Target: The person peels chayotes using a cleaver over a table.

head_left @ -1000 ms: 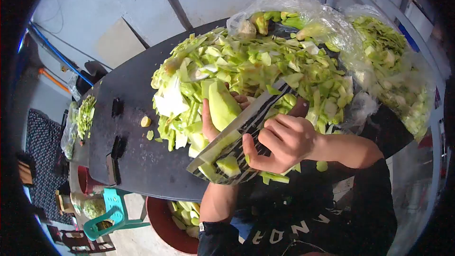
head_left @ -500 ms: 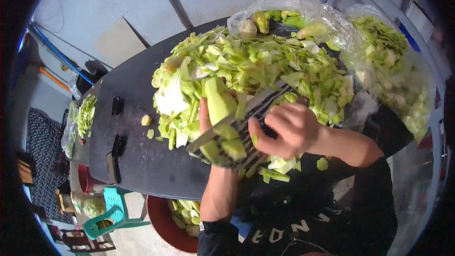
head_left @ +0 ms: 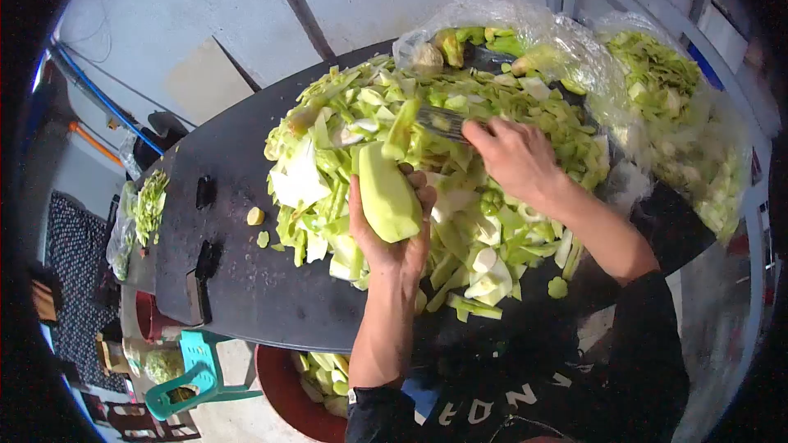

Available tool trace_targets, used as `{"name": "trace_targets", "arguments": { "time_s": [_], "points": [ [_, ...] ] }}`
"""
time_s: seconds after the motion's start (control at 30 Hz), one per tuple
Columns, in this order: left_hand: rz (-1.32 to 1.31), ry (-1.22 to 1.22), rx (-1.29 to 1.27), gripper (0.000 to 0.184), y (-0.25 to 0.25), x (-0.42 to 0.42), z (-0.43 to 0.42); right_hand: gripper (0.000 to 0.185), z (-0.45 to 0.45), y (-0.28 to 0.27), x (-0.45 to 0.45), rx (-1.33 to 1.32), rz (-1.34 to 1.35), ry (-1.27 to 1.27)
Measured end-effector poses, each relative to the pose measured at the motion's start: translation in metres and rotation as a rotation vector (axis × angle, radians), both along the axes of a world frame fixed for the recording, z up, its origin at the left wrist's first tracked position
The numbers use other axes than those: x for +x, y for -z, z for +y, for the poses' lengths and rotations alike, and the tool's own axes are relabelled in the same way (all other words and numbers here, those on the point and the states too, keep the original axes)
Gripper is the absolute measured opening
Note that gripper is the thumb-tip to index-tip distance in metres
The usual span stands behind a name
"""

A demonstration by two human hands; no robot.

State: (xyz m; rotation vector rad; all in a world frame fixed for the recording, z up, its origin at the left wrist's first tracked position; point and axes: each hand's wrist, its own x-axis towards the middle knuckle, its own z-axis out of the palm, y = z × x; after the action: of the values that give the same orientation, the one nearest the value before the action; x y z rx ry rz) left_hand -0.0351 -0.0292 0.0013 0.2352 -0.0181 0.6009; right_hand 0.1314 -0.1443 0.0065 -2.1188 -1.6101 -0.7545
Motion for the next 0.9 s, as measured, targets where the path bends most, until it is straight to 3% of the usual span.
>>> {"name": "trace_targets", "arguments": {
  "time_s": [0.1,0.17,0.23,0.3,0.37,0.43,0.63,0.7,0.77,0.9],
  "points": [
    [0.171,-0.169,-0.126,0.048,-0.007,0.001,-0.004,0.025,-0.005,0.003,0.001,-0.028,0.001,0.01],
    [0.08,-0.082,-0.032,0.052,0.001,-0.002,0.001,0.024,-0.007,-0.002,-0.006,-0.009,0.007,-0.012],
    [-0.023,-0.005,-0.025,0.056,0.008,-0.003,0.004,0.02,-0.007,-0.006,-0.018,0.108,-0.111,-0.203],
    [0.321,-0.208,0.036,0.057,-0.005,0.0,-0.003,0.017,-0.009,-0.008,-0.038,0.175,-0.231,-0.23],
    [0.23,-0.17,0.133,0.052,0.017,-0.005,0.008,0.017,-0.014,-0.012,-0.055,0.242,-0.372,-0.456],
    [0.156,-0.085,0.068,0.05,0.028,-0.004,0.021,0.019,-0.015,-0.011,-0.071,0.286,-0.325,-0.546],
    [0.045,-0.021,0.071,0.048,0.035,-0.003,0.022,0.019,-0.012,-0.006,-0.073,0.314,-0.348,-0.54],
    [0.057,-0.021,0.097,0.048,0.023,-0.004,0.015,0.016,-0.006,0.0,-0.057,0.236,-0.409,-0.396],
    [0.334,-0.239,-0.011,0.051,-0.006,-0.001,-0.001,0.012,-0.001,-0.002,-0.034,0.149,-0.223,-0.282],
    [0.195,-0.17,0.156,0.049,0.004,-0.007,0.003,0.015,-0.01,-0.01,-0.04,0.171,-0.266,-0.376]
  ]
}}
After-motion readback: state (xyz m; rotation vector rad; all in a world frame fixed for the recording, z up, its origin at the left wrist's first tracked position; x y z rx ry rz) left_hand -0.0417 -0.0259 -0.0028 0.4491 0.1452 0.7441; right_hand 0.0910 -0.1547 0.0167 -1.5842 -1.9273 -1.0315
